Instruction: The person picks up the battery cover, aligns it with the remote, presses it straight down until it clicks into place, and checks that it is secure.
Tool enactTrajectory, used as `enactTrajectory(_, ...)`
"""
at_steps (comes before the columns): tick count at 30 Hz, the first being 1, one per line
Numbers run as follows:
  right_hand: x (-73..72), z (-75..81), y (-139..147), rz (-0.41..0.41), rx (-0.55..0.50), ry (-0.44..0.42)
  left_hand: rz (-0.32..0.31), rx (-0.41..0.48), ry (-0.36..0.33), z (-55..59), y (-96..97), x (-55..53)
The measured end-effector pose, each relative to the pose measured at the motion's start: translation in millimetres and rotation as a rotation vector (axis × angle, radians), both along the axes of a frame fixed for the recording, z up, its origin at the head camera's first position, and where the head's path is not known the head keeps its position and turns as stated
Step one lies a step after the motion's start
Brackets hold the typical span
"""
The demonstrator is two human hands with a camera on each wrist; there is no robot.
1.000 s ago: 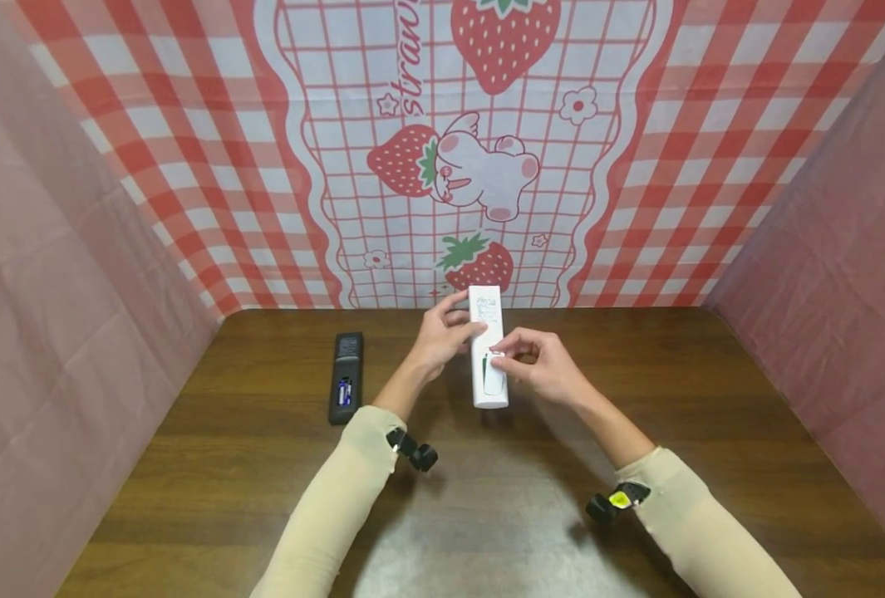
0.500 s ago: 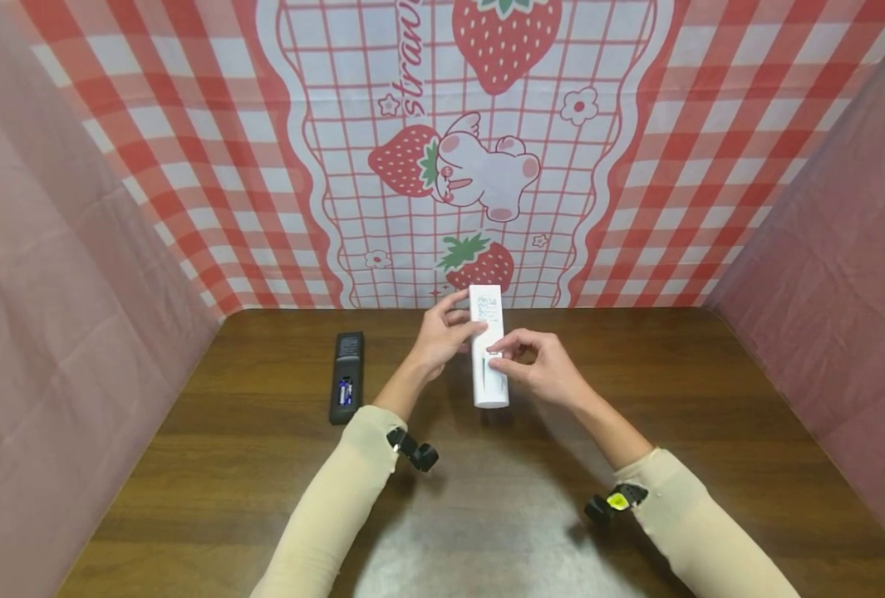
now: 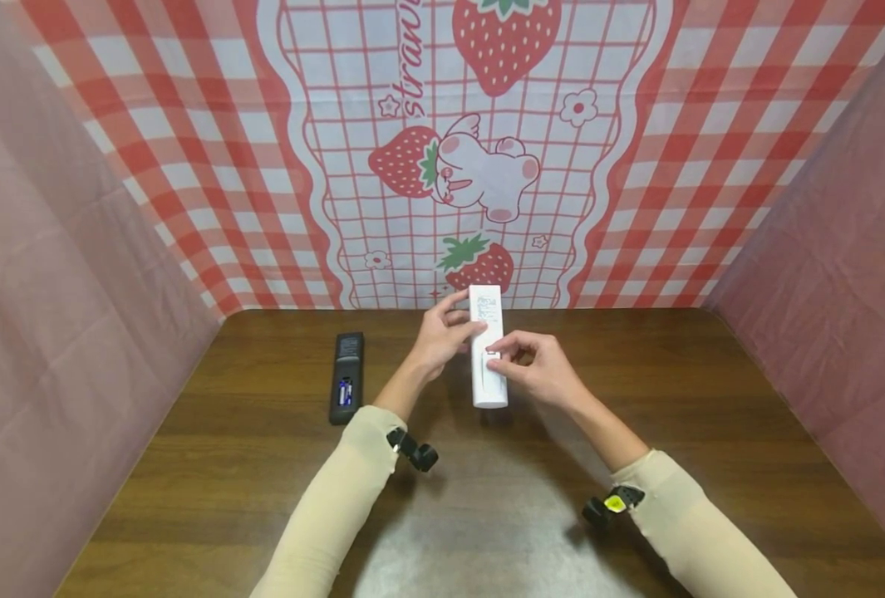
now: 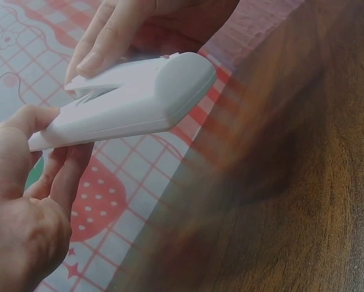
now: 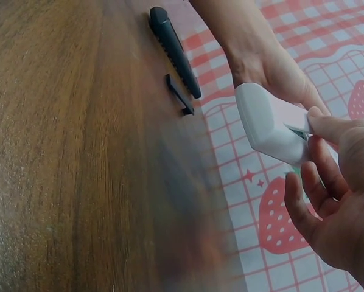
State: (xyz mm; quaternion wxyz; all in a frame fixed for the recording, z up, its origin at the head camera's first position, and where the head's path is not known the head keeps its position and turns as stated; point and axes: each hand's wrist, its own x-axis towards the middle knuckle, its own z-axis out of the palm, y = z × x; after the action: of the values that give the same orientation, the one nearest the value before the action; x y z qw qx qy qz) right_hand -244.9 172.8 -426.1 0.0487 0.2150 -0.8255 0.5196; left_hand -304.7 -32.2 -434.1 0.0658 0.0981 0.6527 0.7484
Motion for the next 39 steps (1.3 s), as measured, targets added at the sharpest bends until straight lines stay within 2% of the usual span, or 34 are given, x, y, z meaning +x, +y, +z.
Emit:
enactTrajectory(15, -0.9, -6.7, -1, -0.027, -0.054, -0.002, 0.004, -0.013, -0.001, -0.9, 1.1, -0.1)
enactTrajectory(22, 0.5, -8.6, -3, -0.094, -0.080, 0.032, 0.011, -0.006, -0.004, 0.1, 0.5, 0.9)
enactTrajectory(29, 2.5, -7.2, -5, -0.126, -0.093, -0.049, 0.017, -0.001, 0.002, 0.8, 0.0, 0.5)
enactTrajectory(39, -0.7, -10.1, -3, -0.071, -0.126, -0.147, 0.006, -0.006, 0.009, 0.0, -0.5, -0.2)
